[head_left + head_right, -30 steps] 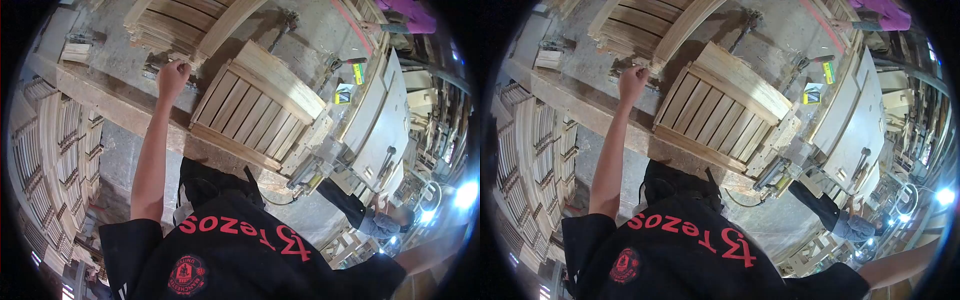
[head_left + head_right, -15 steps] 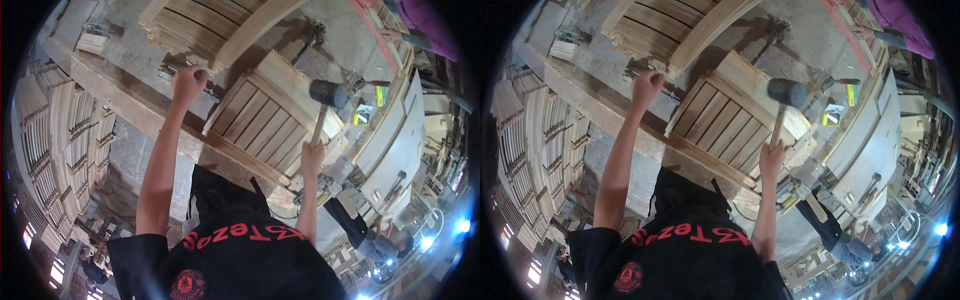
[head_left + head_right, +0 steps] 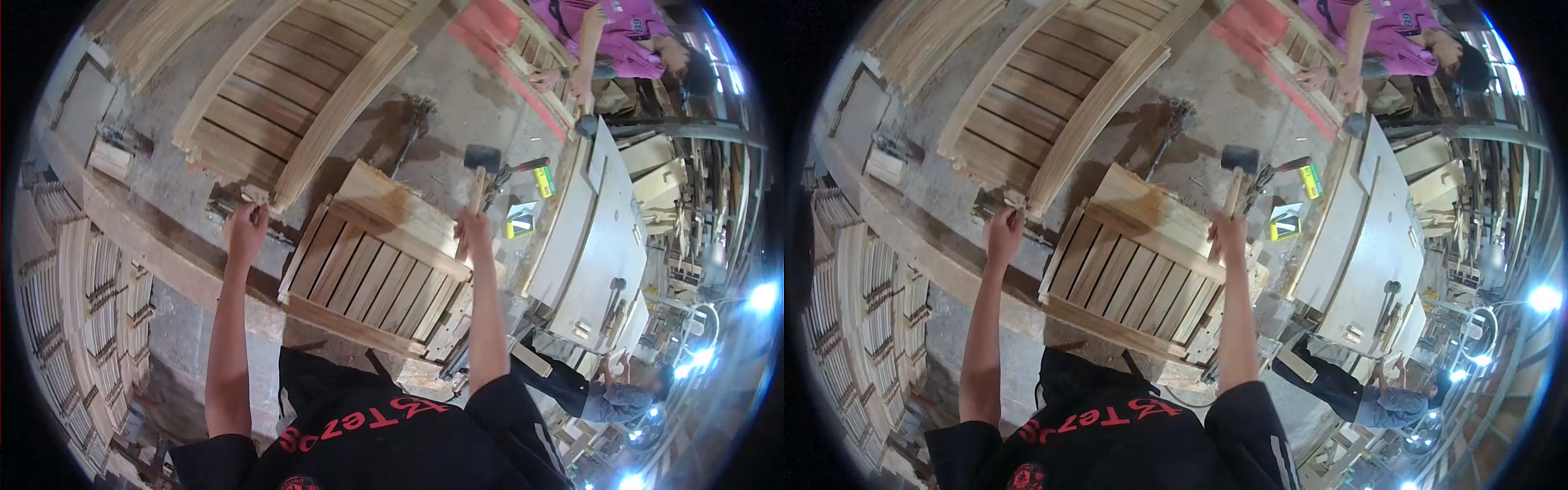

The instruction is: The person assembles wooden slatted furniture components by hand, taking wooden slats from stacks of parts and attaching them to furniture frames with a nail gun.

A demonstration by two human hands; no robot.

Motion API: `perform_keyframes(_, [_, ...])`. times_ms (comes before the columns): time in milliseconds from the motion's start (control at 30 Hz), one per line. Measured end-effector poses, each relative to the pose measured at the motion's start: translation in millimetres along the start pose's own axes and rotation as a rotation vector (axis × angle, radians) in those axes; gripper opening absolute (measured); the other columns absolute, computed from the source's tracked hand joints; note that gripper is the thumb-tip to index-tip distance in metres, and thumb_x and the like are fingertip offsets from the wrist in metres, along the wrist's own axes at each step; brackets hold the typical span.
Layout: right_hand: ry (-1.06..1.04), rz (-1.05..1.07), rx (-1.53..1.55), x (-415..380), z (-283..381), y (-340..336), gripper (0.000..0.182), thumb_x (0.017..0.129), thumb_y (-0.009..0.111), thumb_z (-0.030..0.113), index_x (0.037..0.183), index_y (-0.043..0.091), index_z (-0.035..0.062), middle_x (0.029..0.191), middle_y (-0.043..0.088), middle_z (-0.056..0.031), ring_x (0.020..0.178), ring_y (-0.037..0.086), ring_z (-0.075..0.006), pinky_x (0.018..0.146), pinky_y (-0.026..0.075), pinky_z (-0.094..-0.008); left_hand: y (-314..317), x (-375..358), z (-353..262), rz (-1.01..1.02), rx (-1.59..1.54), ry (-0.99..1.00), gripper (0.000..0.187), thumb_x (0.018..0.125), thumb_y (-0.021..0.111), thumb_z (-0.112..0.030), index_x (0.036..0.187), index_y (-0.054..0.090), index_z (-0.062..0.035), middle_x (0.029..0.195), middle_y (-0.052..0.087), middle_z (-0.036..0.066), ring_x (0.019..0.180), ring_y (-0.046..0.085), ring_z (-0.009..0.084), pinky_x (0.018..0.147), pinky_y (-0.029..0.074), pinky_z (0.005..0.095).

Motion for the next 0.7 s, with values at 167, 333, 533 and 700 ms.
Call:
perform_keyframes(167, [-0.381, -0.164, -1.169, 114, 100, -60, 0.05, 0.092, 0.047, 0.046, 0.105, 0.063, 0.0004, 0.091, 0.066, -0.0199, 0.087, 0.065, -0.037, 0.081, 0.049, -0.052, 6, 0, 10, 0.007, -0.031, 0.009, 0.027, 0.086, 0.061, -0.027, 0.073, 0.061, -0.0037, 0.063, 0.059, 0.015, 0.059, 0.057, 0.0365, 0.054, 0.045, 0.0431])
perform_keyframes(333, [-0.756, -0.38, -1.713, 165, 167, -125, 0.039, 0.09, 0.053, 0.037, 0.099, 0.068, 0.0029, 0.096, 0.066, -0.014, 0.094, 0.064, -0.0299, 0.092, 0.044, -0.047, 3, 2, 5, 0.022, 0.003, 0.034, 0.022, 0.084, 0.061, -0.023, 0.075, 0.063, -0.0031, 0.065, 0.061, 0.015, 0.059, 0.059, 0.0352, 0.055, 0.045, 0.0428])
perform_keyframes(533, [0.403, 0.167, -1.319, 173, 119, -113, 0.021, 0.085, 0.053, 0.02, 0.078, 0.06, 0.0015, 0.075, 0.063, -0.0108, 0.06, 0.062, -0.0224, 0.058, 0.051, -0.0399, 5, 1, 9, 0.039, -0.038, -0.023, 0.022, 0.084, 0.061, -0.018, 0.071, 0.058, -0.0008, 0.059, 0.054, 0.015, 0.05, 0.051, 0.0295, 0.051, 0.041, 0.0386])
perform_keyframes(700, [0.265, 0.035, -0.901, 200, 69, -129, 0.025, 0.083, 0.054, 0.022, 0.079, 0.064, 0.0005, 0.084, 0.068, -0.0155, 0.067, 0.066, -0.0256, 0.062, 0.054, -0.0414, 4, -2, 4, 0.016, -0.052, 0.045, 0.023, 0.085, 0.062, -0.017, 0.071, 0.057, 0.0009, 0.056, 0.05, 0.014, 0.048, 0.043, 0.0195, 0.05, 0.04, 0.0348])
Point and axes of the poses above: each hand's wrist, its own x-axis towards the middle knuckle, its own y-axis out of the palm, z = x × y, the point moved 4 cm from there along x, towards the middle knuckle
